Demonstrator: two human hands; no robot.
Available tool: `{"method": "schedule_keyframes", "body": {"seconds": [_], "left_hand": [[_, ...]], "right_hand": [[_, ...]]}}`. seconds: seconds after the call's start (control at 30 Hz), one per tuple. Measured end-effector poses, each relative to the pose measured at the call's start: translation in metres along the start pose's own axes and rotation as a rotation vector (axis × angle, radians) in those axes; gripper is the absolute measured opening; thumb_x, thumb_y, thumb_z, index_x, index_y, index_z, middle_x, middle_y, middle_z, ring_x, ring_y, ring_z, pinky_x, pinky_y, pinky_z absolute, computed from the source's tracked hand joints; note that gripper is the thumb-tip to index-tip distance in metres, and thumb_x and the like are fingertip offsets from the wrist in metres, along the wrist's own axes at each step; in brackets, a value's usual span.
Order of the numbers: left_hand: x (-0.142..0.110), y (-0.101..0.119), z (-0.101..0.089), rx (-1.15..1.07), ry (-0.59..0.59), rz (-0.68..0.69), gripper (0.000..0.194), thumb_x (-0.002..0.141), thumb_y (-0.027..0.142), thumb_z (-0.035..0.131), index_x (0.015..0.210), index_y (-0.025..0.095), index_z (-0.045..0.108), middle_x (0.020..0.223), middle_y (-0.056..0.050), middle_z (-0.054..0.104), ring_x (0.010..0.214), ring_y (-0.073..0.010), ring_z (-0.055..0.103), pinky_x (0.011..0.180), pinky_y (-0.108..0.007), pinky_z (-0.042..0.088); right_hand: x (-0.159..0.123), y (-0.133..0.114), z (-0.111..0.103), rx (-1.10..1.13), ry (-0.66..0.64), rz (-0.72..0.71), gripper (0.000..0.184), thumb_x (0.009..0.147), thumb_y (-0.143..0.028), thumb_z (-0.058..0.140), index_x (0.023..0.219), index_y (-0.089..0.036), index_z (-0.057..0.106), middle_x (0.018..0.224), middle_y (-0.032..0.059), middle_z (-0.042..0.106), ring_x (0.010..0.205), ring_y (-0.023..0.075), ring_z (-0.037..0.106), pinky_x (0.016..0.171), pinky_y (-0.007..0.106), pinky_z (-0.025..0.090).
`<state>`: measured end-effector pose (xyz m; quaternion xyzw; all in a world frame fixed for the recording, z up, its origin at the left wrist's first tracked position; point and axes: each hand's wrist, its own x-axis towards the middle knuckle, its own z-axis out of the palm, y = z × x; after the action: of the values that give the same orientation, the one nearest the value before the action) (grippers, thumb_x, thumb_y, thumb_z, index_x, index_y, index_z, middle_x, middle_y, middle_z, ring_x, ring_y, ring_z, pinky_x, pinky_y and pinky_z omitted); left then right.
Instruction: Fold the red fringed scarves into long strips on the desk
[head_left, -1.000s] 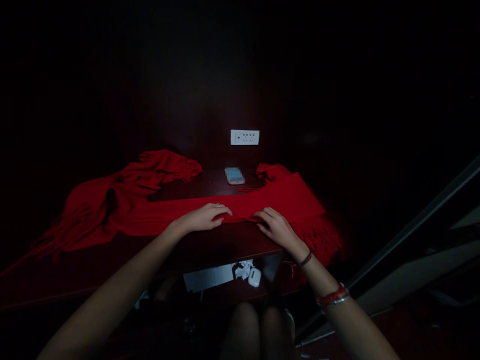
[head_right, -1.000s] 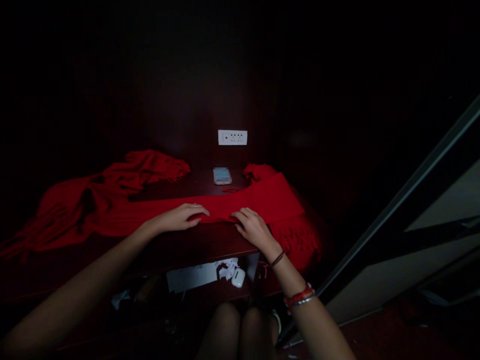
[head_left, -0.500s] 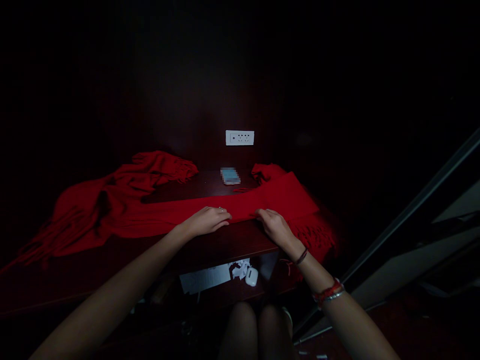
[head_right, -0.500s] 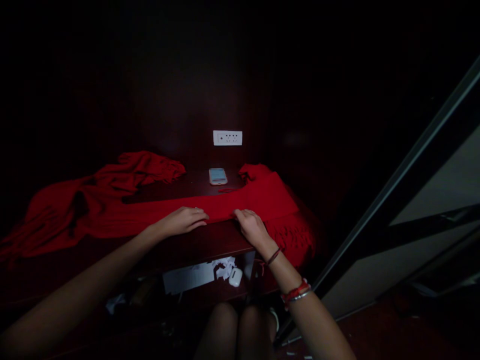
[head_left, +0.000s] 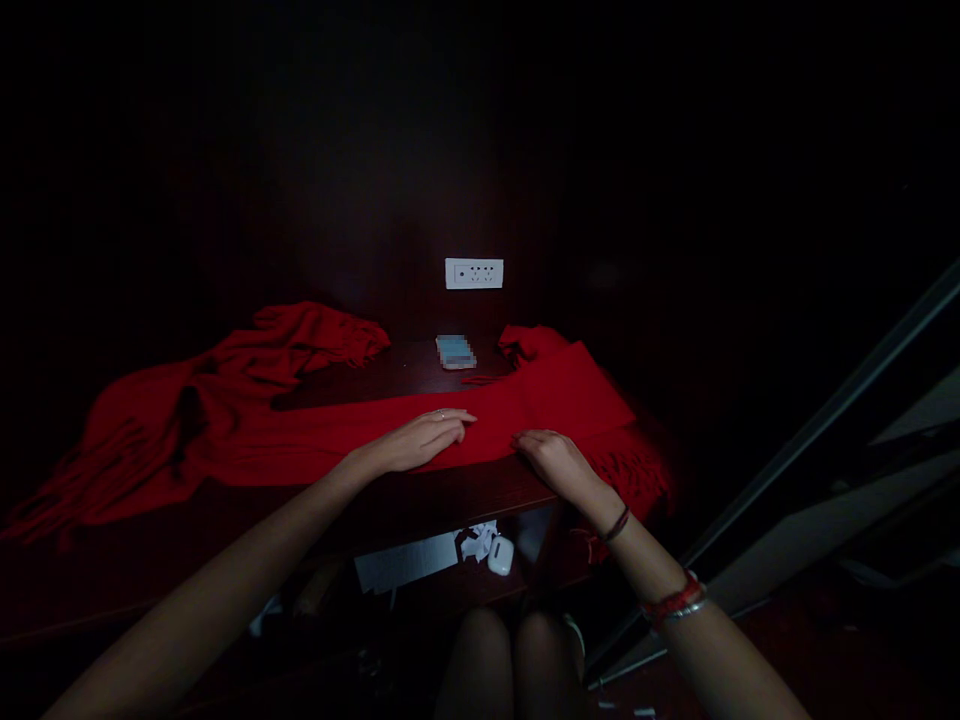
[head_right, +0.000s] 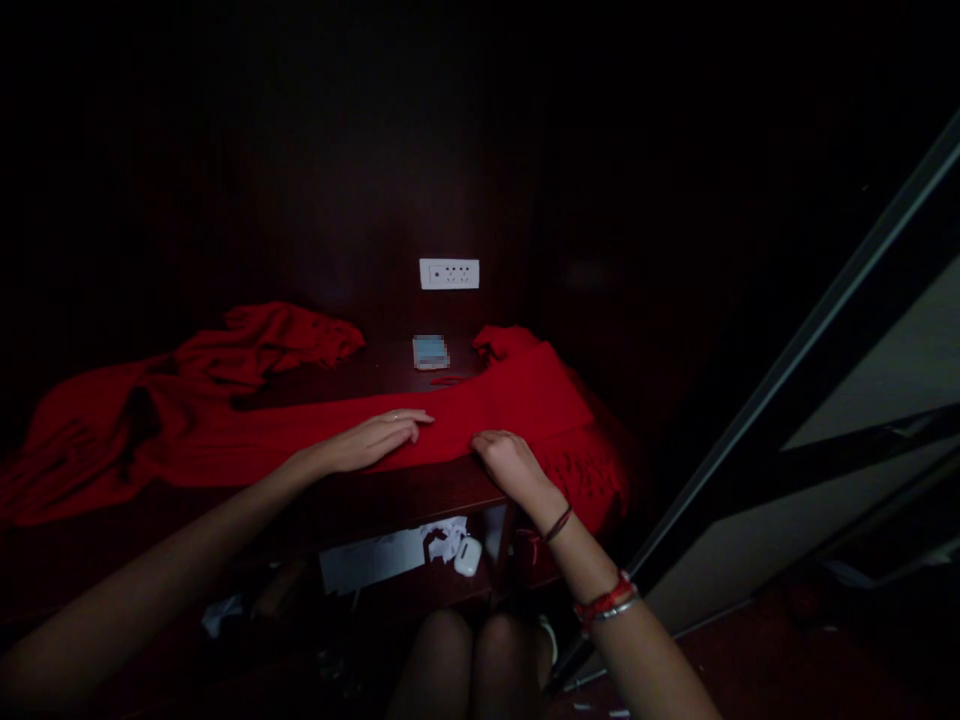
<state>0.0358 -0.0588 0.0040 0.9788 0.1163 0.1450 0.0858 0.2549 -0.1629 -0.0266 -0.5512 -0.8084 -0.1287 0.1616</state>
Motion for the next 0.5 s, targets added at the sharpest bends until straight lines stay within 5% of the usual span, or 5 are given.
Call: {"method": "schedule_keyframes", "body": {"seconds": [0.23, 0.4, 0.5], "left_hand": [[0.044, -0.02, 0.021, 0.056, -0.267, -0.001, 0.044, 0.083, 0.045, 0.023, 0.125, 0.032, 0.024, 0.134, 0.004, 0.022, 0.123, -0.018, 0.013, 0.098, -0.038, 0.014], [0.032, -0.055, 0.015, 0.159, -0.319, -0.286, 0.049, 0.082, 0.05, 0.017, 0.128, 0.033, 0.015, 0.137, 0.001, 0.01, 0.123, -0.0234, 0.008, 0.095, -0.048, 0.009], [0.034, -0.057, 0.011, 0.215, -0.264, -0.387, 0.049, 0.083, 0.048, 0.016, 0.128, 0.03, 0.019, 0.137, -0.001, 0.009, 0.124, -0.0234, 0.006, 0.096, -0.047, 0.007]], "right_hand": [[-0.003, -0.001, -0.004, 0.028, 0.021, -0.033, 0.023, 0.08, -0.013, 0.038, 0.092, -0.015, 0.057, 0.107, 0.0075, 0.055, 0.099, 0.0136, 0.049, 0.086, 0.024, 0.037], [-0.005, -0.001, -0.004, 0.047, -0.036, -0.009, 0.023, 0.08, -0.011, 0.039, 0.094, -0.016, 0.056, 0.096, 0.0065, 0.06, 0.092, 0.0124, 0.053, 0.082, 0.023, 0.039], [-0.005, -0.002, -0.004, 0.044, -0.025, 0.015, 0.022, 0.08, -0.012, 0.04, 0.095, -0.016, 0.056, 0.097, 0.007, 0.06, 0.092, 0.0133, 0.054, 0.081, 0.023, 0.04]]}}
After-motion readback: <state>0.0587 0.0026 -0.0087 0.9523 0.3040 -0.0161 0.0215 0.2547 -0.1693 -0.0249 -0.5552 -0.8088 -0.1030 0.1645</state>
